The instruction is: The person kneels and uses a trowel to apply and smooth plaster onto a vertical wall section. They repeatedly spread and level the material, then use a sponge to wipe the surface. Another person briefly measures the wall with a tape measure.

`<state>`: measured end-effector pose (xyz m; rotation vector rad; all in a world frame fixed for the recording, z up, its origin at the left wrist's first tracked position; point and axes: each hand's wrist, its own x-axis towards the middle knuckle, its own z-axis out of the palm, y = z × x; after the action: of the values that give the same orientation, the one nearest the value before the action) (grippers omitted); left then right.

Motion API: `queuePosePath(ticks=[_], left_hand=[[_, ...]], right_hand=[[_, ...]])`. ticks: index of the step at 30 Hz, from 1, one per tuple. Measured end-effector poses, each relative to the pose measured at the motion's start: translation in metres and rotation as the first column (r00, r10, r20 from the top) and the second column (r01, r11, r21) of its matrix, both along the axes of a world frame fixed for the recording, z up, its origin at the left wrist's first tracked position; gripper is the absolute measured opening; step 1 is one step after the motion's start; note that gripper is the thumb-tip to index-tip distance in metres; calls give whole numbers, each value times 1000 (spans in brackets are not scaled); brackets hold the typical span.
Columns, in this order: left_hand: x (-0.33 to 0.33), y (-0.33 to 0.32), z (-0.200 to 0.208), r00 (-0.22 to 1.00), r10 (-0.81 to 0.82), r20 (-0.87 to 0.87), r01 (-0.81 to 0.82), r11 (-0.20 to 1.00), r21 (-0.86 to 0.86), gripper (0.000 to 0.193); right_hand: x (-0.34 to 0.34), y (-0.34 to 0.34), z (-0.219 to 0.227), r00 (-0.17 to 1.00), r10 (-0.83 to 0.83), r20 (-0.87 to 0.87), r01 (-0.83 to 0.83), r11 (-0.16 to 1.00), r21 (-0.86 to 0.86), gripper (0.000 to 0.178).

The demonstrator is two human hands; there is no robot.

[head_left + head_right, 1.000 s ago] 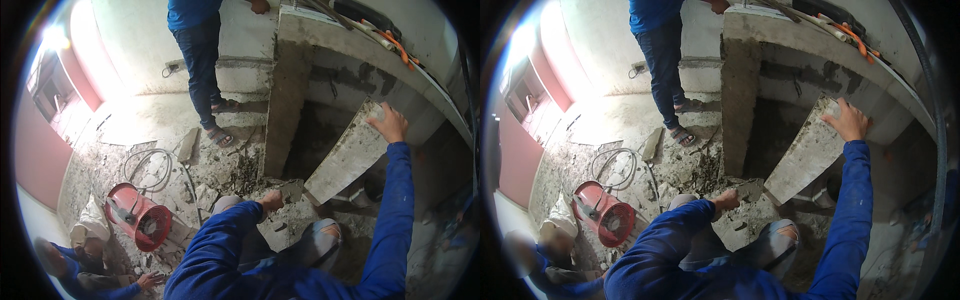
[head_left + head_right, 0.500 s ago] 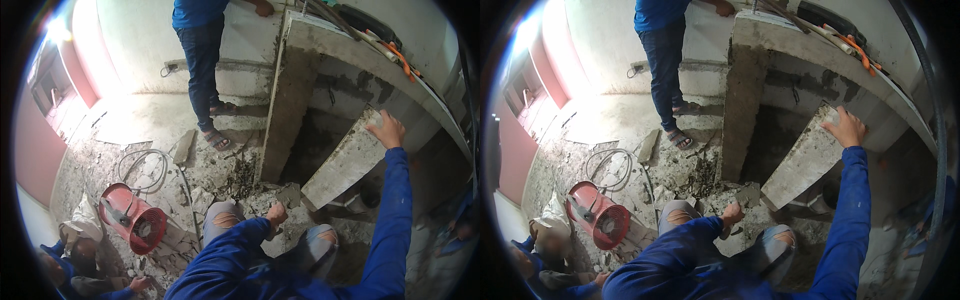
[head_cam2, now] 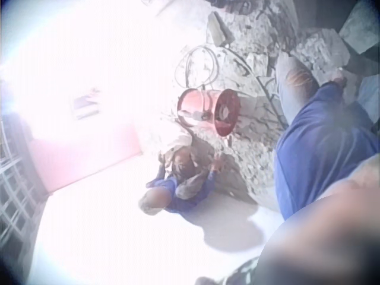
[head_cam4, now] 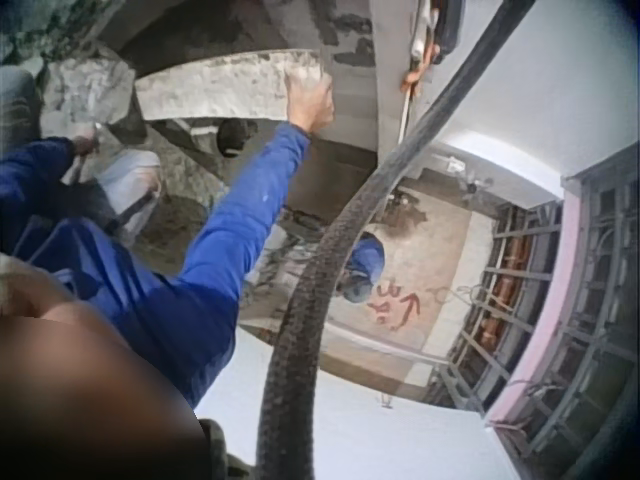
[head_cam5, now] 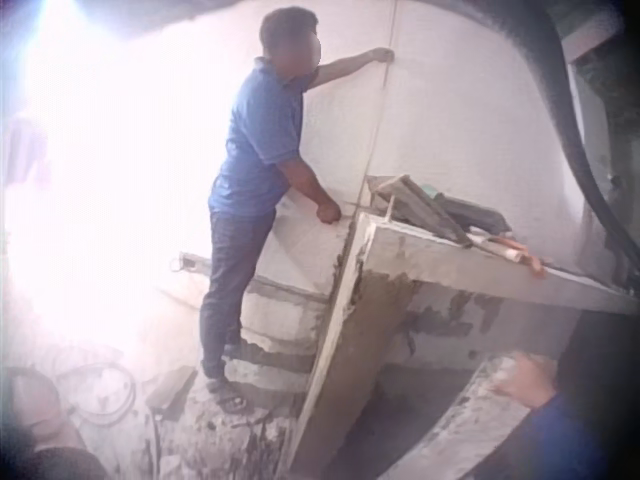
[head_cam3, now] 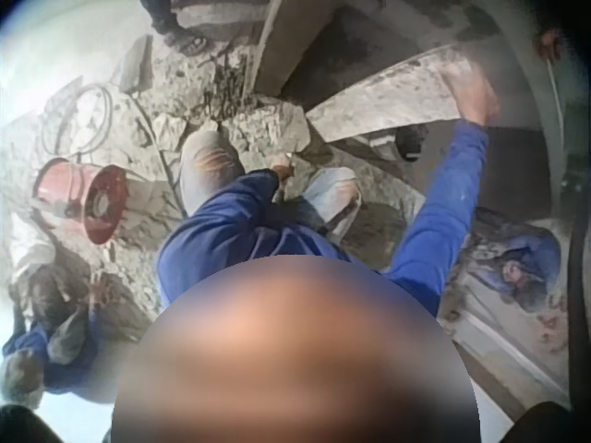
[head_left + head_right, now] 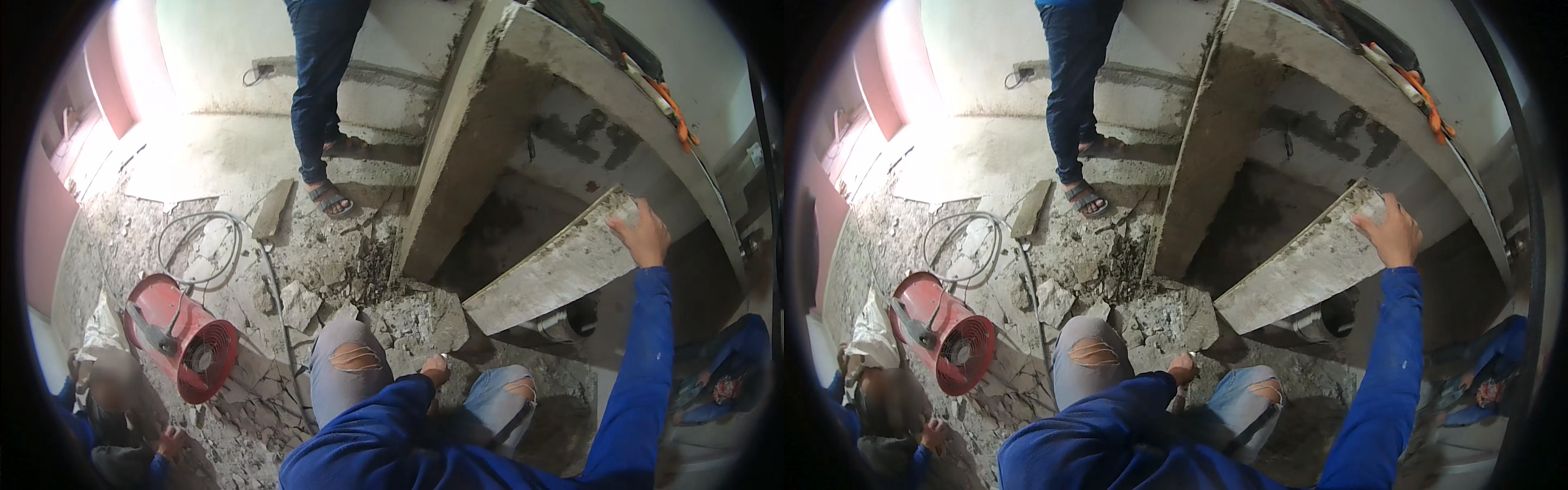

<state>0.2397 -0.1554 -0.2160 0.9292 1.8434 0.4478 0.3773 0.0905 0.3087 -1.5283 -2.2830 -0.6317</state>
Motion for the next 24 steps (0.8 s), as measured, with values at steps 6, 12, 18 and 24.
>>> queuePosePath(ticks=[6,12,18,24], left_hand=[[8,-3,-30,874,-452,-180,462,887,17,38],[21,14,-45,988,-156,-9,156,988,-6,38],[1,27,41,980,-199,-9,195,948,251,42],[34,53,172,978,-198,-66,182,652,737,74]], right_hand=[[-4,-13,13,997,69,41,-67,997,-38,63],[-1,-23,15,997,74,27,-72,994,-77,61],[-4,-44,22,991,98,-92,-111,982,-151,56],[-2,-51,34,1000,-15,28,19,990,-137,44]])
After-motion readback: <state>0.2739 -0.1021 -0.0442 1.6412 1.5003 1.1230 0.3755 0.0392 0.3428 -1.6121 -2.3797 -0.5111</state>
